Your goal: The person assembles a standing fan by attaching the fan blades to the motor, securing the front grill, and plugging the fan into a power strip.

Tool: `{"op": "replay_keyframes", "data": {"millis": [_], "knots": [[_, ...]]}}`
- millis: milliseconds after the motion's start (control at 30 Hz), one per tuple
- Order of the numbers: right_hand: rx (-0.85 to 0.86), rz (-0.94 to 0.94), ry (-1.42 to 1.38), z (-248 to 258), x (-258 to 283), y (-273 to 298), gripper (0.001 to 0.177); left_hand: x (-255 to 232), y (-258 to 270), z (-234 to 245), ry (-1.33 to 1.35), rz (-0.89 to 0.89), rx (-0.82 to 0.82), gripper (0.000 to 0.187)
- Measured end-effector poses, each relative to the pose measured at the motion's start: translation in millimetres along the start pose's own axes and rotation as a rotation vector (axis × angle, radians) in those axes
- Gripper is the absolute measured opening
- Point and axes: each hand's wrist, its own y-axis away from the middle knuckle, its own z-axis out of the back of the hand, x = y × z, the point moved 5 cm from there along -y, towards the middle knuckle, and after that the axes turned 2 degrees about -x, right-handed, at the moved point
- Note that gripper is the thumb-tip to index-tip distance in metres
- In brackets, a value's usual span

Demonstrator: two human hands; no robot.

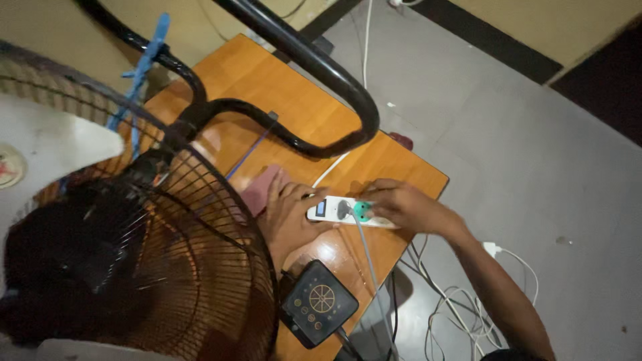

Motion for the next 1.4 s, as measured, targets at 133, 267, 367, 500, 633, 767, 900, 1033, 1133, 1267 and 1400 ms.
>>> {"op": "replay_keyframes", "data": {"millis": [133, 267, 367, 500, 633, 767, 900, 1033, 1133, 1267, 1400], "knots": [[-0.196, 0.092, 0.098, -3.9, 24.7, 3.0, 0.040, -0.8, -8.0, 3.5, 0.057, 0.062, 0.096, 0.074], [-0.145, 0.159, -0.018, -0.3, 30.6, -11.7, 0.032, -4.8, -8.4, 6.4, 0.060, 0.104, 0.083, 0.073], [-0.112, 0.119, 0.073, -1.2, 36.0, -15.6, 0.032, -10.4, -3.7, 9.3, 0.032, 0.098, 0.050, 0.073], [-0.114, 0.115, 0.187, 0.3, 45.5, -18.1, 0.030, -18.1, -0.5, 18.4, 0.054, 0.036, -0.051, 0.072], [-0.075, 0.091, 0.218, -2.6, 48.7, -18.0, 0.028, -18.7, 1.0, 20.7, 0.092, 0.050, -0.021, 0.071], [-0.105, 0.136, 0.096, -2.1, 51.5, -19.2, 0.022, -18.5, 1.0, 20.0, 0.113, 0.081, 0.007, 0.070], [-0.156, 0.022, 0.105, -9.2, 47.4, -22.4, 0.023, -13.4, -1.0, 12.8, 0.132, 0.069, 0.027, 0.070], [-0.129, -0.034, 0.133, -16.2, 43.2, -27.4, 0.028, -5.5, -0.1, 3.6, 0.145, 0.082, 0.044, 0.069], [-0.120, -0.050, 0.150, -18.9, 37.5, -25.6, 0.029, -4.0, 3.4, 0.6, 0.161, 0.070, -0.006, 0.068], [-0.135, 0.048, 0.142, -22.9, 34.6, -20.7, 0.027, -1.5, 6.2, 3.6, 0.162, 0.043, -0.085, 0.067], [-0.196, 0.104, 0.147, -28.1, 44.5, -8.7, 0.034, -2.2, 7.1, 2.4, 0.167, 0.068, -0.092, 0.068]]}}
